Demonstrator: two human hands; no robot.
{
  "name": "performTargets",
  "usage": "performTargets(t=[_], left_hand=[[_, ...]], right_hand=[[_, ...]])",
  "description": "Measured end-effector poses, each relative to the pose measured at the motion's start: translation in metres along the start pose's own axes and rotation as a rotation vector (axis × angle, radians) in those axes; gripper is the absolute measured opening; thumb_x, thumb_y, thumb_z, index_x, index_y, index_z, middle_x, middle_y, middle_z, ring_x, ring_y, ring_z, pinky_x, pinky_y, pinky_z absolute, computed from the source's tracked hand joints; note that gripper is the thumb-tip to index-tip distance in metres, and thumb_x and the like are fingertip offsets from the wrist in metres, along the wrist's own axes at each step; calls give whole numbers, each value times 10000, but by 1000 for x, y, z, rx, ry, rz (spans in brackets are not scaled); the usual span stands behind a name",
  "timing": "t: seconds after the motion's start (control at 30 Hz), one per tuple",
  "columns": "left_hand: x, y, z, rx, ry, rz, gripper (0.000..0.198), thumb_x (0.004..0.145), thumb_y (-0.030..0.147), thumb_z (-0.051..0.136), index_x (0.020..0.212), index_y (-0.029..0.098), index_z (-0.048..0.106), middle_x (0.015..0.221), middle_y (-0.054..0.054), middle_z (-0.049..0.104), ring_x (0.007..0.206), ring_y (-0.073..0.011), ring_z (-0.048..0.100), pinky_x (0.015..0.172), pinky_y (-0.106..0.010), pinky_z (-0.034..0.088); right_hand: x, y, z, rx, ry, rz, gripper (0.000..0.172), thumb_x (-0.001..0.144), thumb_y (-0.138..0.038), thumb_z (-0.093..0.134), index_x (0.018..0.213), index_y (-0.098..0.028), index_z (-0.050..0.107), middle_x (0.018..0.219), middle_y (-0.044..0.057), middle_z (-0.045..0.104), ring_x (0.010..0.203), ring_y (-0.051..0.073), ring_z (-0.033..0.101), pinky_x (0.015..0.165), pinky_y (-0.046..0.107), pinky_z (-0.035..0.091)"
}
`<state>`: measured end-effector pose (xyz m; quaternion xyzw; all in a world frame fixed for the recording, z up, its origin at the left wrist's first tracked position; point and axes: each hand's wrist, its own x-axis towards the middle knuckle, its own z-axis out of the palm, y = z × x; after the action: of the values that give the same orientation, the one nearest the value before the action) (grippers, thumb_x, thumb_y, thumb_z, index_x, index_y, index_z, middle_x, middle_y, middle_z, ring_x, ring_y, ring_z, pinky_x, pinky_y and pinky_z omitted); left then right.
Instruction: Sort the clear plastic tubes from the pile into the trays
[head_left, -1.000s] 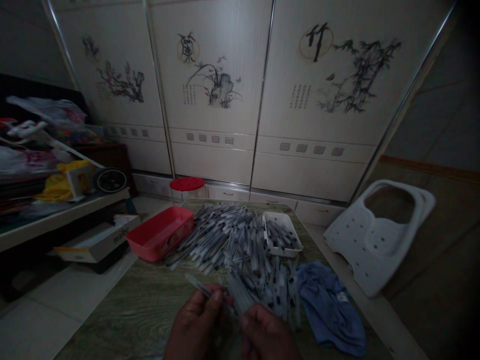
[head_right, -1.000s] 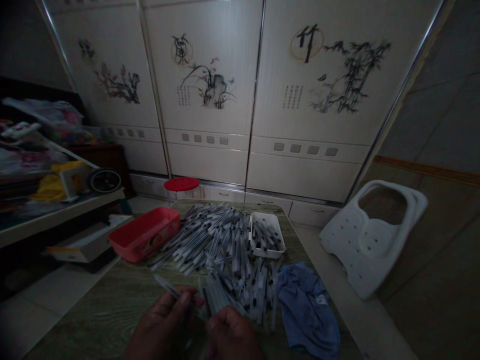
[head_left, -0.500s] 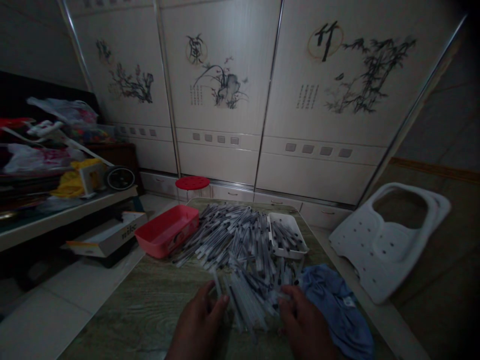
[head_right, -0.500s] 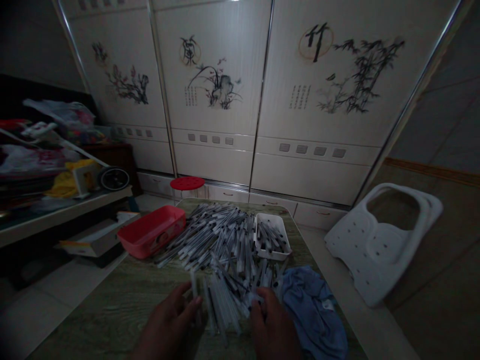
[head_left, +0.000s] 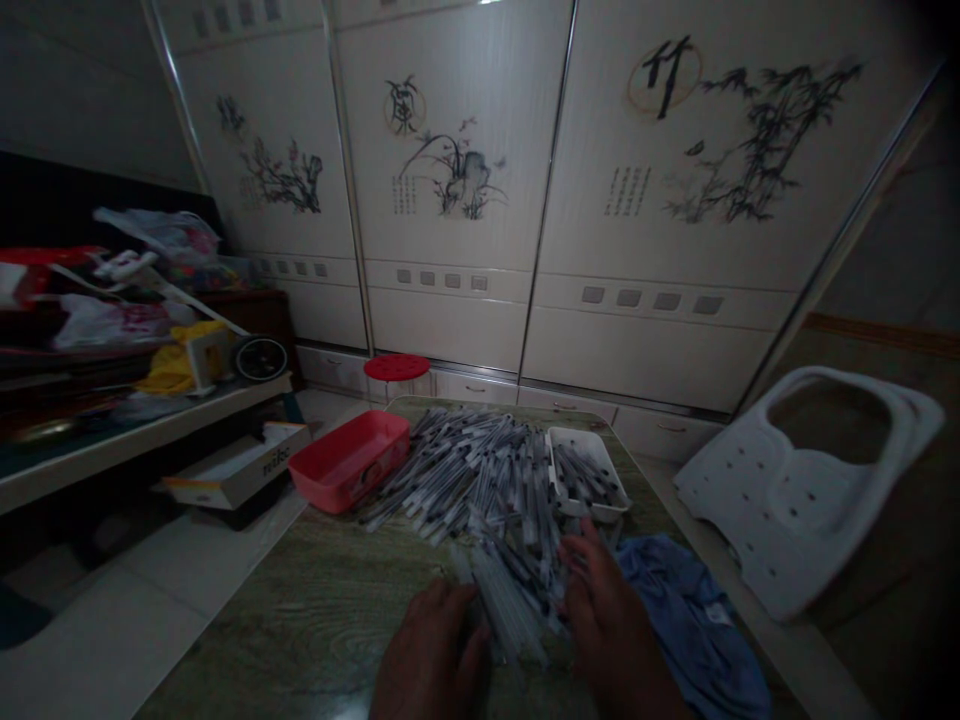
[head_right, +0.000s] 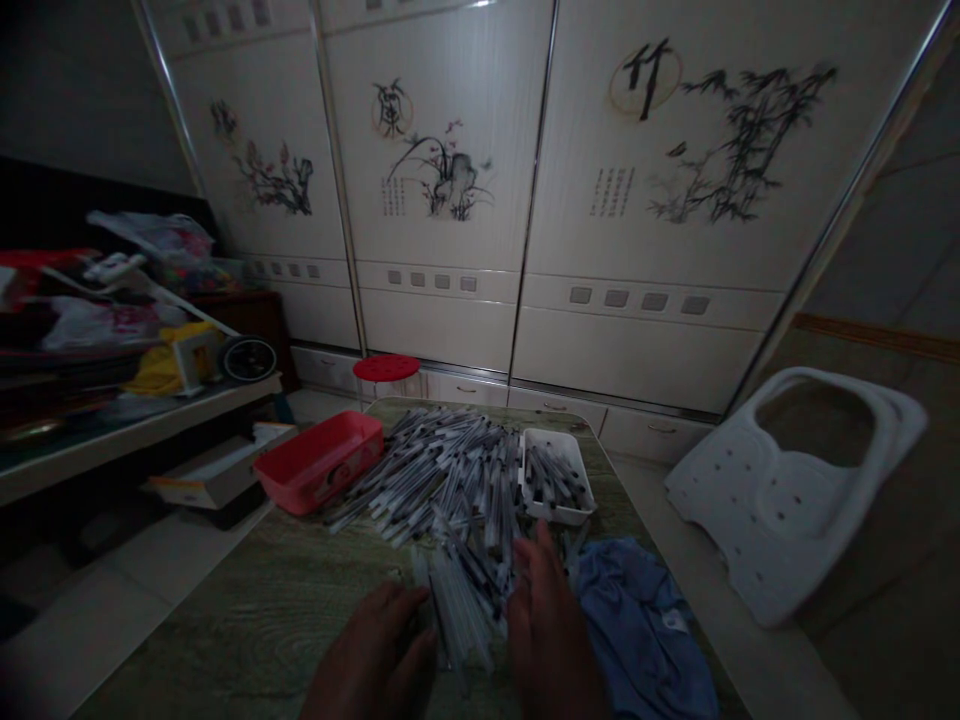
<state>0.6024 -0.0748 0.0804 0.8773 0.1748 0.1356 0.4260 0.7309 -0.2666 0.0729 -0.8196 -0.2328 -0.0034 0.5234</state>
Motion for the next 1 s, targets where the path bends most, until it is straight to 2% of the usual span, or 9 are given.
performTargets(t=[0.1,0.2,0.3,0.4,0.5,0.67,0.77,0.87,1.0], left_hand=[[2,-2,-5,17,10,7,334,889,318,665,1192,253,788,1198,-180,729,1157,-389,622,997,-470,424],[5,-2,-11,48,31,9,302,917,309,629,1169,243,782,1142,-159,728,1111,-367,629,963,-452,428],[9,-2,-17,44,45,28,254,940,303,601,1101,248,790,1070,-134,723,1055,-342,638,929,-426,433],[12,-7,-24,42,54,46,262,960,295,572,1106,247,784,1077,-128,720,1059,-323,642,938,-405,438],[22,-15,-31,184,101,38,315,987,275,519,1199,215,745,1143,-136,707,1112,-301,636,975,-388,443],[56,-26,-36,383,184,1,309,957,192,511,1194,149,704,1162,-160,674,1132,-299,605,988,-393,436],[73,-26,-33,459,181,5,284,930,195,551,1170,178,702,1171,-143,662,1124,-294,599,971,-387,430],[79,-24,-30,524,174,-1,209,929,234,556,1073,195,703,1111,-128,659,1080,-294,603,929,-382,426],[71,-20,-30,579,167,-49,126,917,236,535,933,201,655,1044,-125,659,1014,-287,610,854,-370,418]], right_hand=[[2,-2,-6,-74,-7,24,433,983,-334,439,1365,-201,597,1576,173,523,1456,293,500,1090,456,501],[3,-16,-8,-127,-41,48,413,992,-359,415,1293,-180,635,1431,185,641,1351,309,587,1083,467,477],[2,-30,-5,-163,-116,60,322,997,-398,440,1133,-215,667,1123,131,757,1039,297,715,892,408,517],[-1,-34,0,-190,-205,60,241,993,-391,459,1002,-244,650,859,51,737,790,257,707,679,332,455],[-5,-32,2,-210,-293,22,213,981,-376,480,917,-249,639,709,-3,675,664,216,660,598,293,372],[-10,-33,0,-227,-363,-19,297,1011,-437,424,927,-239,630,697,-12,655,652,189,631,589,279,333],[-11,-36,-2,-229,-390,-16,331,1019,-457,391,950,-234,626,702,-8,663,647,186,632,586,280,323],[-11,-37,-7,-213,-422,-18,354,1032,-480,377,978,-233,626,735,-4,674,682,191,650,608,278,345],[-12,-37,-14,-205,-417,-17,346,1037,-484,386,993,-241,628,754,-6,675,713,199,663,622,283,353]])
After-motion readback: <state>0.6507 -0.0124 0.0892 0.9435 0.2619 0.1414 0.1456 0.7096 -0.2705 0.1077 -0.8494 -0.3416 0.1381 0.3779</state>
